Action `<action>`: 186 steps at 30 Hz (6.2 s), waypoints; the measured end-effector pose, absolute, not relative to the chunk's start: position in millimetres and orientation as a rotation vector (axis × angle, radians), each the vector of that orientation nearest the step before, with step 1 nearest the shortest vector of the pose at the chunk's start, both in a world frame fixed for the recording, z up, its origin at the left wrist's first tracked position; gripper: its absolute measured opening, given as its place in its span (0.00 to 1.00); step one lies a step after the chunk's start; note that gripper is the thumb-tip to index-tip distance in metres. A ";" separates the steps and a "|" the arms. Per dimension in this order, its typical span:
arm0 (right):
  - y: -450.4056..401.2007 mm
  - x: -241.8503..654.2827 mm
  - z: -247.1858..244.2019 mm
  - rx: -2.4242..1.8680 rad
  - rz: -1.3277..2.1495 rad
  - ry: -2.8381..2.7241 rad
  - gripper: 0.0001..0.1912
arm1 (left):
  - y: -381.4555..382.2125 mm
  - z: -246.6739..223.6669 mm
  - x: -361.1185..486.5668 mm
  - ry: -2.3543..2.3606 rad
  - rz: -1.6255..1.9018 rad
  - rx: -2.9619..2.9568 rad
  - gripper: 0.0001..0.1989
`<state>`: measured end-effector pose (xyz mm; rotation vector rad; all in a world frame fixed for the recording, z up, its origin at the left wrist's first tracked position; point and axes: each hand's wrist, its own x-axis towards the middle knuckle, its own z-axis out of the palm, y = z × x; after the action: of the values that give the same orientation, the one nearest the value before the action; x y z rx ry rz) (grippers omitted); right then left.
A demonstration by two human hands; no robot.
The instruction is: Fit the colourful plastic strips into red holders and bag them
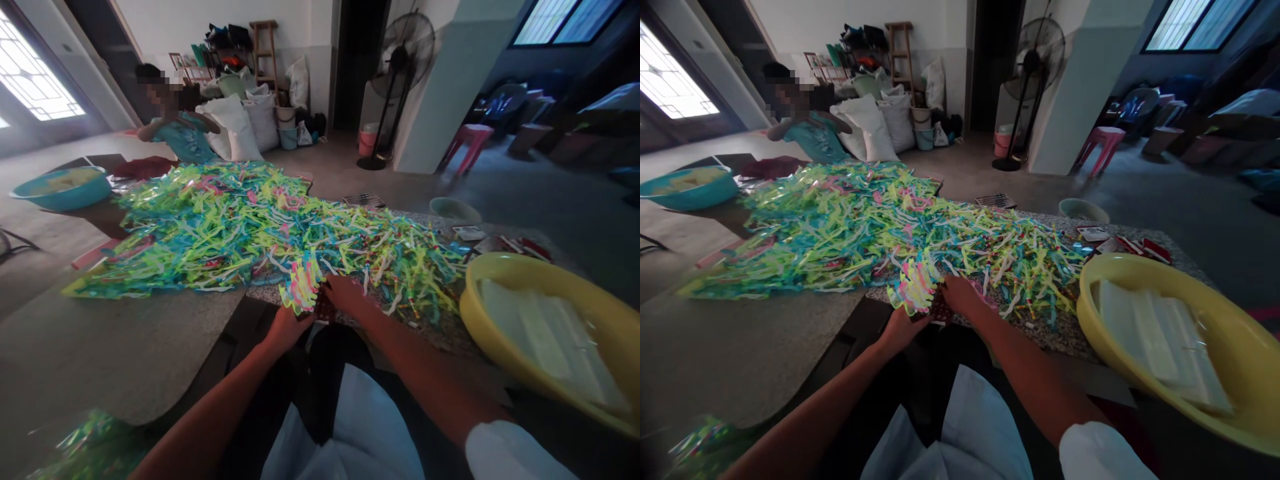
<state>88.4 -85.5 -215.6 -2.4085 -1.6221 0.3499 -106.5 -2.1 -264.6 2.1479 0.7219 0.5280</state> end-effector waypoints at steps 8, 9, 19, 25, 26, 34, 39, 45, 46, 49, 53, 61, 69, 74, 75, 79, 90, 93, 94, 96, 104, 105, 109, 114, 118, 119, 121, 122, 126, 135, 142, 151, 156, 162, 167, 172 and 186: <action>-82.6 76.5 -220.0 -2.419 0.433 -1.572 0.12 | -2.0 -265.8 -104.9 0.785 0.504 2.192 0.19; -86.4 79.5 -219.5 -2.376 0.436 -1.572 0.13 | -2.0 -266.7 -104.6 0.795 0.516 2.197 0.19; -118.3 127.0 -207.7 -2.554 0.181 -1.609 0.14 | -2.3 -271.4 -102.0 0.890 0.484 2.262 0.24; -108.5 129.9 -207.8 -2.559 0.157 -1.702 0.22 | -2.2 -268.5 -101.5 0.862 0.497 2.256 0.21; -107.5 132.4 -206.8 -2.543 0.177 -1.659 0.22 | -2.2 -268.2 -101.7 0.858 0.502 2.248 0.20; -109.3 161.2 -197.0 -1.929 0.571 -0.832 0.20 | -5.1 -264.7 -102.5 0.881 0.494 2.223 0.24; -114.8 162.4 -209.3 -1.714 0.398 -0.725 0.18 | -5.0 -263.8 -102.7 0.883 0.448 2.233 0.24; -127.7 162.7 -206.8 -1.997 -0.259 -1.121 0.14 | -5.1 -263.0 -102.8 0.893 0.450 2.195 0.26; -130.0 163.4 -203.7 -2.034 -0.333 -1.177 0.15 | -5.2 -262.9 -102.9 0.901 0.444 2.188 0.25; -134.4 165.0 -192.5 -2.104 -0.390 -1.282 0.15 | -5.4 -263.2 -103.1 0.912 0.443 2.174 0.24; -133.8 168.2 -179.9 -2.171 -0.285 -1.162 0.14 | -4.6 -264.3 -103.3 0.876 0.461 2.172 0.25; -137.8 180.9 -186.9 -2.213 0.409 -1.023 0.13 | -6.9 -264.2 -103.8 0.854 0.487 2.152 0.25; -144.0 172.2 -215.2 -2.544 -0.336 -1.400 0.13 | -12.6 -259.2 -103.3 0.824 0.508 2.146 0.26; -134.6 161.5 -218.1 -2.629 -0.231 -1.576 0.12 | -10.6 -259.3 -103.8 0.863 0.496 2.128 0.27; -132.8 161.1 -218.0 -2.637 -0.180 -1.550 0.12 | -9.1 -261.3 -103.6 0.862 0.492 2.137 0.26; -130.9 160.9 -211.9 -2.457 -0.053 -1.442 0.09 | -5.6 -267.0 -103.6 0.865 0.482 2.171 0.25; -131.0 177.5 -198.1 -1.489 0.652 -0.332 0.16 | -7.4 -259.8 -103.5 0.943 0.447 2.150 0.27; -133.6 172.8 -207.2 -1.675 0.558 -0.398 0.15 | -7.6 -258.4 -103.6 0.933 0.424 2.152 0.25; -134.6 170.6 -209.3 -1.711 0.496 -0.440 0.15 | -7.9 -257.7 -103.7 0.919 0.421 2.151 0.25; -136.5 166.3 -210.9 -1.718 0.428 -0.515 0.13 | -8.7 -256.3 -104.0 0.921 0.418 2.150 0.25; -146.2 152.2 -211.1 -1.175 0.688 -0.158 0.17 | -9.1 -255.6 -104.4 0.930 0.438 2.173 0.21; -147.3 148.6 -213.1 -1.114 0.735 -0.124 0.18 | -9.1 -255.6 -104.5 0.920 0.444 2.172 0.21; -147.2 125.3 -221.3 -1.024 0.904 -0.145 0.21 | -10.3 -253.2 -105.8 0.950 0.472 2.195 0.22; -132.9 94.4 -226.0 -1.023 1.016 -0.255 0.22 | -11.4 -250.1 -109.2 1.005 0.480 2.196 0.23; -113.5 82.7 -227.2 -1.287 0.974 -0.490 0.16 | -10.2 -249.6 -112.1 0.975 0.477 2.196 0.21; -108.3 81.4 -227.0 -1.402 0.941 -0.576 0.14 | -10.1 -249.6 -112.4 0.966 0.475 2.192 0.22; -98.2 80.3 -226.0 -1.632 0.854 -0.729 0.11 | -10.1 -249.1 -112.5 0.945 0.478 2.182 0.24; -93.6 80.1 -225.0 -1.730 0.799 -0.792 0.09 | -10.2 -248.8 -112.3 0.930 0.481 2.179 0.25; -80.8 79.3 -217.9 -1.989 0.627 -1.034 0.08 | -10.7 -247.0 -111.5 0.900 0.481 2.153 0.27; -72.2 70.7 -206.3 -2.329 0.536 -1.524 0.14 | -5.8 -254.5 -111.3 0.888 0.478 2.155 0.28; -66.9 65.3 -214.0 -2.359 0.551 -1.343 0.14 | -7.3 -252.7 -110.4 0.857 0.488 2.164 0.25; -65.6 53.6 -222.8 -2.442 0.472 -1.323 0.18 | -8.0 -251.4 -108.8 0.862 0.477 2.166 0.26; -63.1 46.4 -208.8 -2.509 0.459 -1.577 0.15 | -10.2 -247.2 -108.3 0.867 0.464 2.139 0.29; -56.2 43.5 -202.8 -2.527 0.468 -1.643 0.15 | -8.9 -252.7 -107.9 0.905 0.437 2.184 0.30; -61.1 48.0 -203.8 -2.537 0.482 -1.589 0.18 | -6.4 -260.0 -108.6 0.897 0.447 2.185 0.27; -61.5 44.6 -208.5 -2.528 0.448 -1.577 0.18 | -7.1 -255.0 -107.7 0.916 0.424 2.202 0.26; -134.9 119.5 -214.2 -2.641 0.411 -1.271 0.16 | -2.0 -249.0 -112.6 1.192 0.538 2.131 0.22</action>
<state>119.5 -134.9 -214.2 -2.6411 -1.2713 0.4108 -112.6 -2.0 -249.0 2.1311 1.1918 0.5379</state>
